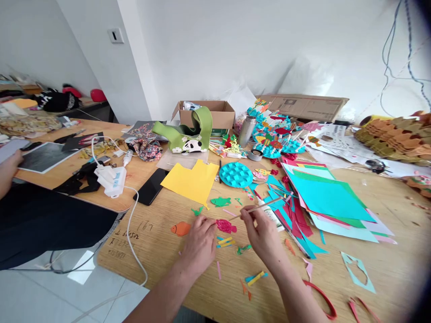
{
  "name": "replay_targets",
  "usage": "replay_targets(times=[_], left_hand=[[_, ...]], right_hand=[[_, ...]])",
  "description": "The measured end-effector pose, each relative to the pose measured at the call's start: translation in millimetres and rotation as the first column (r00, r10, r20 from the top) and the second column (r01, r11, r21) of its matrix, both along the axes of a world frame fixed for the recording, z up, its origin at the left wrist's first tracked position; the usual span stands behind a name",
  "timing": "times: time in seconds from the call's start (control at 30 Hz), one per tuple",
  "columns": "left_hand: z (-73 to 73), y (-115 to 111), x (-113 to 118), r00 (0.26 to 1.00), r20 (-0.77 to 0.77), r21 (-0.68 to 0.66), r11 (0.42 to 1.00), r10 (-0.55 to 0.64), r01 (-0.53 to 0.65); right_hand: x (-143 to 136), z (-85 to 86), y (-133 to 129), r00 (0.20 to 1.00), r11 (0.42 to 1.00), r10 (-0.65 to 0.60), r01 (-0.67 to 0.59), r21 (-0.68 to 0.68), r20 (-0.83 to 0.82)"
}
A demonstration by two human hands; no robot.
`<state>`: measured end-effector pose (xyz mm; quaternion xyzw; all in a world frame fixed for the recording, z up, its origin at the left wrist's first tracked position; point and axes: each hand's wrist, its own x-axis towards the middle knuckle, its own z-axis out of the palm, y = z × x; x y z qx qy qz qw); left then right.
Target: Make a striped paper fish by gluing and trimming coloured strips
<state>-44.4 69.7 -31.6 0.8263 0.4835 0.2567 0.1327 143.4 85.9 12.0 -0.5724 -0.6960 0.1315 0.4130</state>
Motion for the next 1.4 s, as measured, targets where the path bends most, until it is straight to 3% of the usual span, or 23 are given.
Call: replay_targets(times=[0.1, 0.27, 0.5, 1.4], left_hand=[[-0.9, 0, 0, 1.000, -0.012, -0.004, 1.000, -0.014, 0.014], [-2.7, -1, 0, 1.000, -0.003, -0.002, 1.000, -0.008, 0.008], [-2.7, -1, 0, 1.000, -0.009, -0.001, 1.000, -0.008, 0.008], [-1.8, -1, -1, 1.000, -0.022, 0.002, 1.000, -0.006, 0.006]], right_hand=[[-15, -0.3, 6, 0.991, 0.991, 0.129, -0.129, 0.017, 0.024], [-24, -6.7, 16, 0.978, 0.982, 0.186, -0.186, -0.001, 0.091], [-25, -13.5, 16, 0.973, 0.980, 0.200, -0.199, -0.021, 0.116], [-25, -13.0, 17, 0.971, 0.983, 0.185, -0.184, -0.021, 0.152]])
